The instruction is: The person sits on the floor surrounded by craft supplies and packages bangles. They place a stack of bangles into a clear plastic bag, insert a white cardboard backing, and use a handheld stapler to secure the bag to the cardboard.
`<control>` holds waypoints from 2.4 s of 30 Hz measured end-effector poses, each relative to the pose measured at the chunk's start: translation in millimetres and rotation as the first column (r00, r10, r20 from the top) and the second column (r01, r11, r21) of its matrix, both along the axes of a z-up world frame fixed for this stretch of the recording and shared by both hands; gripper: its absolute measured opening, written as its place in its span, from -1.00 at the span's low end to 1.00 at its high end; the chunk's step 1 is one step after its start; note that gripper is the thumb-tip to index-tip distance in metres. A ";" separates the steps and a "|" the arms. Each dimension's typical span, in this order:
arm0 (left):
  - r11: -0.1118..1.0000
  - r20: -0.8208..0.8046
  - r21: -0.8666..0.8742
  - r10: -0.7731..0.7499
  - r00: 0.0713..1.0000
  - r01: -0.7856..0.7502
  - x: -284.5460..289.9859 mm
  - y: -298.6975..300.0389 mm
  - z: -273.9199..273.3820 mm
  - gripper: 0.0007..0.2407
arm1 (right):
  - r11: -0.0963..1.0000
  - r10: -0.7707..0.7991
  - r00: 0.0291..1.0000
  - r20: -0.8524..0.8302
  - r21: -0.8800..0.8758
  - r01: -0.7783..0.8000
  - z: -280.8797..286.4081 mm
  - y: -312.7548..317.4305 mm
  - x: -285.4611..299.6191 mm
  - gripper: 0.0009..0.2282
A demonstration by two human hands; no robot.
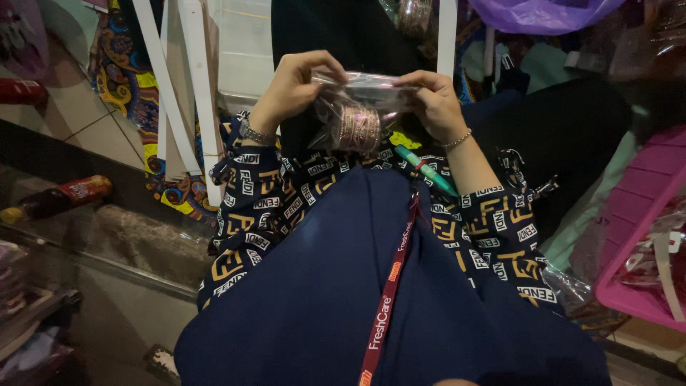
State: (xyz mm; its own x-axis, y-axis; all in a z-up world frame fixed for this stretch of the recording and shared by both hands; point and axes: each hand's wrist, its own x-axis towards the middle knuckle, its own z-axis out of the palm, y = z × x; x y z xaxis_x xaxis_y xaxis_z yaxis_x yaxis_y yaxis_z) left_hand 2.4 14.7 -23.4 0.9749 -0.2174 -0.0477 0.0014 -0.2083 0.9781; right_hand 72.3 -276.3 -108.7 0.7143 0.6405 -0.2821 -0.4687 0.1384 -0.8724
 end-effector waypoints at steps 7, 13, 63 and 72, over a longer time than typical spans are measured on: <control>0.997 -0.063 0.049 -0.062 0.996 0.065 0.0 -4.9 25.5 -0.77 | 1.000 -0.006 0.996 -0.089 -0.014 0.005 14.6 4.8 -0.4 -0.75; 0.996 -0.014 0.017 -0.093 0.996 0.093 0.4 -1.1 16.4 -0.86 | 0.997 0.071 0.968 0.240 -0.036 -0.065 30.6 6.5 -2.9 -0.83; 0.953 0.120 -0.301 0.083 0.989 -0.043 60.4 -54.4 -14.5 -0.82 | 0.953 -0.148 0.935 0.324 -0.206 0.222 32.0 -41.3 24.3 -0.93; 0.765 0.187 0.470 0.401 0.897 -0.440 210.6 91.0 -198.8 -0.73 | 0.919 -0.224 0.898 0.378 -0.226 0.324 40.3 -31.2 33.0 -0.87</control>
State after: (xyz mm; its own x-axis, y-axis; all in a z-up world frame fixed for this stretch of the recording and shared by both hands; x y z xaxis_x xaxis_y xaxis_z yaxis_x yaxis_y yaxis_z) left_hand 213.0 105.7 -222.2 0.9677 0.2488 0.0394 0.1372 -0.6518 0.7459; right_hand 105.3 -307.5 -68.4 0.9331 0.3364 -0.1275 -0.1169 -0.0517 -0.9918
